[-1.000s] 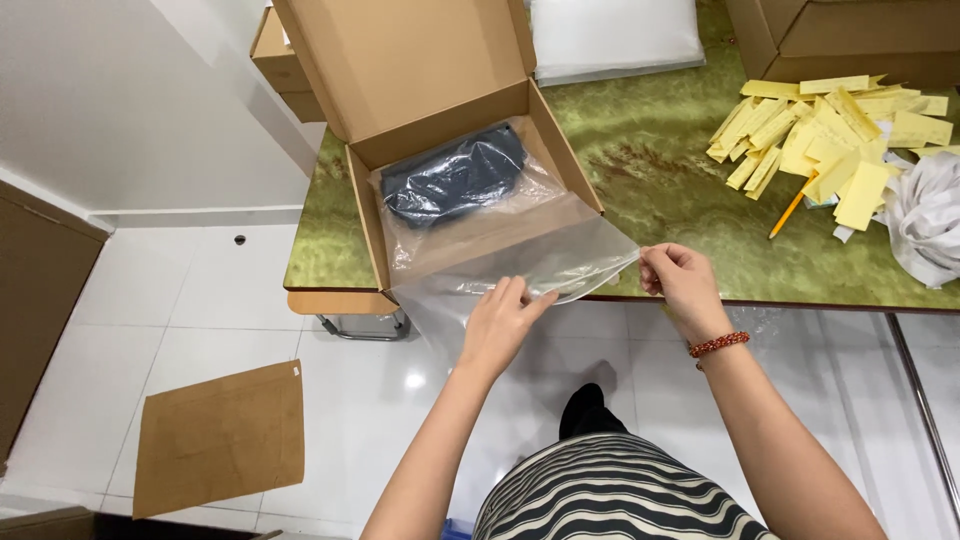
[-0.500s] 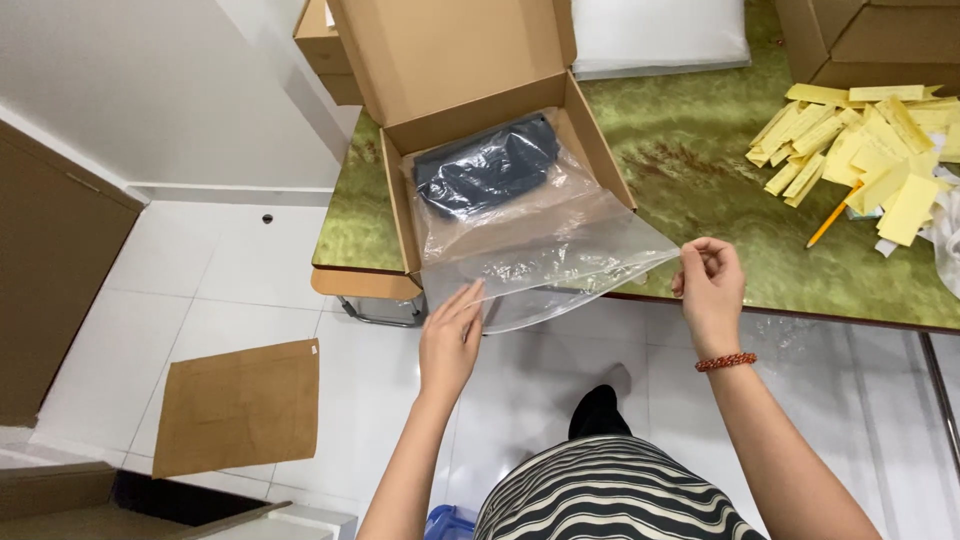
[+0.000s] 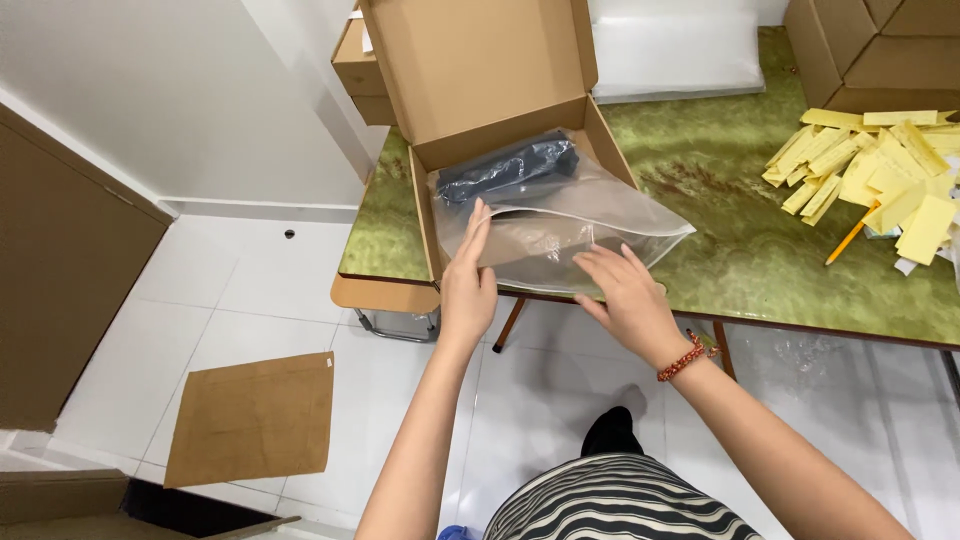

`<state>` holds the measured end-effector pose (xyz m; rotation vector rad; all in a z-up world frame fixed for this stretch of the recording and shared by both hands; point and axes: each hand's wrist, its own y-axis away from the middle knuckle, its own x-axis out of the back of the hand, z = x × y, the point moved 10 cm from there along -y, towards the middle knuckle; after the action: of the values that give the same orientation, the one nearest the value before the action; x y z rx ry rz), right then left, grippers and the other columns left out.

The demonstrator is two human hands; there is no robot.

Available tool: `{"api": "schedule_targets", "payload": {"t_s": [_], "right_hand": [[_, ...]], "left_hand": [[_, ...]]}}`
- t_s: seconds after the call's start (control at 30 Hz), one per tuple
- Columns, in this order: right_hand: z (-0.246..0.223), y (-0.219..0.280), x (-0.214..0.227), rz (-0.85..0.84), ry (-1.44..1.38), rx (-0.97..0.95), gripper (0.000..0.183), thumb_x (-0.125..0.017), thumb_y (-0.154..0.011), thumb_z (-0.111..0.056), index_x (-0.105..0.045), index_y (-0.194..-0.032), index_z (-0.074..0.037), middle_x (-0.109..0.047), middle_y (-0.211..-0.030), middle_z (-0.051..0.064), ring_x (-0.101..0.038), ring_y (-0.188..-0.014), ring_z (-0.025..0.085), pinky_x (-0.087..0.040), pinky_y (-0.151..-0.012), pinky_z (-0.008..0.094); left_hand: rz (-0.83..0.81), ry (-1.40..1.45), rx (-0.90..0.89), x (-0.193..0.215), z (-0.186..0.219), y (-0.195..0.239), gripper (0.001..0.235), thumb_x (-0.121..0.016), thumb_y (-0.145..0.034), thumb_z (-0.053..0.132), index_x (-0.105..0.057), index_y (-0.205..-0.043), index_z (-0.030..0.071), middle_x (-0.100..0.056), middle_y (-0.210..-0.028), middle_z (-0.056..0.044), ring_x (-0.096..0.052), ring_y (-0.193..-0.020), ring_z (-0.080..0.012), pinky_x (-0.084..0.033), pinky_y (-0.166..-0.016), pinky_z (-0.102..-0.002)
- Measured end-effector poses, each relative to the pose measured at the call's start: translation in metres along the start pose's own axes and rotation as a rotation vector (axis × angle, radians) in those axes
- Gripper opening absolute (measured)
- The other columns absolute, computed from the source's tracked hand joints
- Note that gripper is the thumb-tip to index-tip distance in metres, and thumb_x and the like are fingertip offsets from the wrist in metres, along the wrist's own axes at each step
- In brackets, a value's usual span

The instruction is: The person unties a ribbon on a cardboard box, removes a yellow sticky note, and opens the box to reveal a black garment in a plastic bag. They remove the garment, place it on a hanger, and hang it on a clothing rack. Finally, they fold the plastic bag and close the box.

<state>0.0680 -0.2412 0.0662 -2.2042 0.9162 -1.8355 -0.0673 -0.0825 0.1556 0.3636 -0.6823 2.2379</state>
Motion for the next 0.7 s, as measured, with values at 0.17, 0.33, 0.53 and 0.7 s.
{"api": "schedule_targets", "payload": {"t_s": [0.17,0.33,0.53,0.7], "right_hand": [[0.008,-0.017,-0.018,-0.050,0.054,0.010,0.032,-0.076,-0.094,-0.030,-0.072,-0.122,-0.016,-0.074,-0.131,0.001,-0.063,-0.137,0.019,-0.031,-0.128,0.048],[0.006,-0.023,-0.025,-0.212,-0.011,-0.080,0.014,-0.068,-0.102,-0.026,-0.078,-0.106,-0.018,-0.082,-0.109,0.004,-0.077,-0.114,0.021,-0.044,-0.122,0.046],[-0.010,-0.037,-0.007,-0.402,-0.268,-0.314,0.031,-0.058,-0.106,-0.037,-0.076,-0.114,-0.014,-0.084,-0.106,0.015,-0.076,-0.110,0.038,-0.055,-0.106,0.055],[0.011,-0.074,-0.046,-0.349,-0.358,-0.402,0.055,-0.063,-0.105,-0.038,-0.057,-0.152,-0.010,-0.075,-0.130,0.019,-0.071,-0.123,0.036,-0.053,-0.108,0.052]], "left_hand": [[-0.068,0.032,-0.015,-0.011,-0.002,-0.002,0.091,-0.043,-0.084,-0.025,-0.029,-0.168,0.005,-0.020,-0.178,-0.017,-0.017,-0.163,-0.0395,-0.024,-0.129,-0.062],[-0.082,0.029,-0.059,-0.016,-0.014,-0.006,0.098,-0.043,-0.082,-0.025,-0.019,-0.172,0.006,-0.007,-0.181,-0.018,-0.009,-0.165,-0.0389,-0.021,-0.129,-0.061],[-0.103,0.019,-0.107,-0.012,-0.004,-0.003,0.102,-0.042,-0.081,-0.024,-0.007,-0.172,0.004,0.003,-0.181,-0.022,-0.008,-0.165,-0.0424,-0.020,-0.129,-0.062],[-0.164,-0.055,-0.099,-0.020,0.002,0.004,0.105,-0.044,-0.081,-0.028,-0.011,-0.173,0.010,-0.003,-0.181,-0.020,-0.009,-0.166,-0.0394,-0.019,-0.128,-0.064]]}}
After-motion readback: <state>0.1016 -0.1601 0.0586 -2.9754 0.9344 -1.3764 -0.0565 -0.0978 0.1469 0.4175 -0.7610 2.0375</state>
